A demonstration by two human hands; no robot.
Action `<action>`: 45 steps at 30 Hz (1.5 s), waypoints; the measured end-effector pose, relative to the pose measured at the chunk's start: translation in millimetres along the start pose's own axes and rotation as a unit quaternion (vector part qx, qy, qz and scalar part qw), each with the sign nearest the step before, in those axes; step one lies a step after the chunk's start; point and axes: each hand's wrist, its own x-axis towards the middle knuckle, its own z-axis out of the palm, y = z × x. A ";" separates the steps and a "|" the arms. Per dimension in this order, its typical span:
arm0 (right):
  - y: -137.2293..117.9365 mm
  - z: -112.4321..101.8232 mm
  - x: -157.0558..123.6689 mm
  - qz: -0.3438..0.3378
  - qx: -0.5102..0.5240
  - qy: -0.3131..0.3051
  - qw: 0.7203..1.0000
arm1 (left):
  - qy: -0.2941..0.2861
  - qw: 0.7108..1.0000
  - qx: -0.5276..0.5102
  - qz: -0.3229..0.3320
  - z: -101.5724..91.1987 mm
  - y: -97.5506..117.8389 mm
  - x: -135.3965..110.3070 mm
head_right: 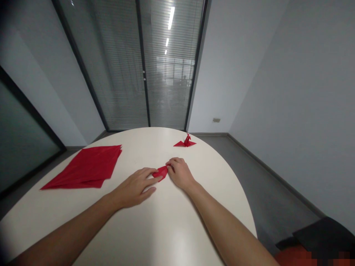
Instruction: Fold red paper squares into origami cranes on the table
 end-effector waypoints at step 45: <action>-12.8 -9.8 -2.3 -0.055 0.206 -0.091 0.973 | 0.068 0.995 -0.042 -0.061 12.7 -8.3 -0.9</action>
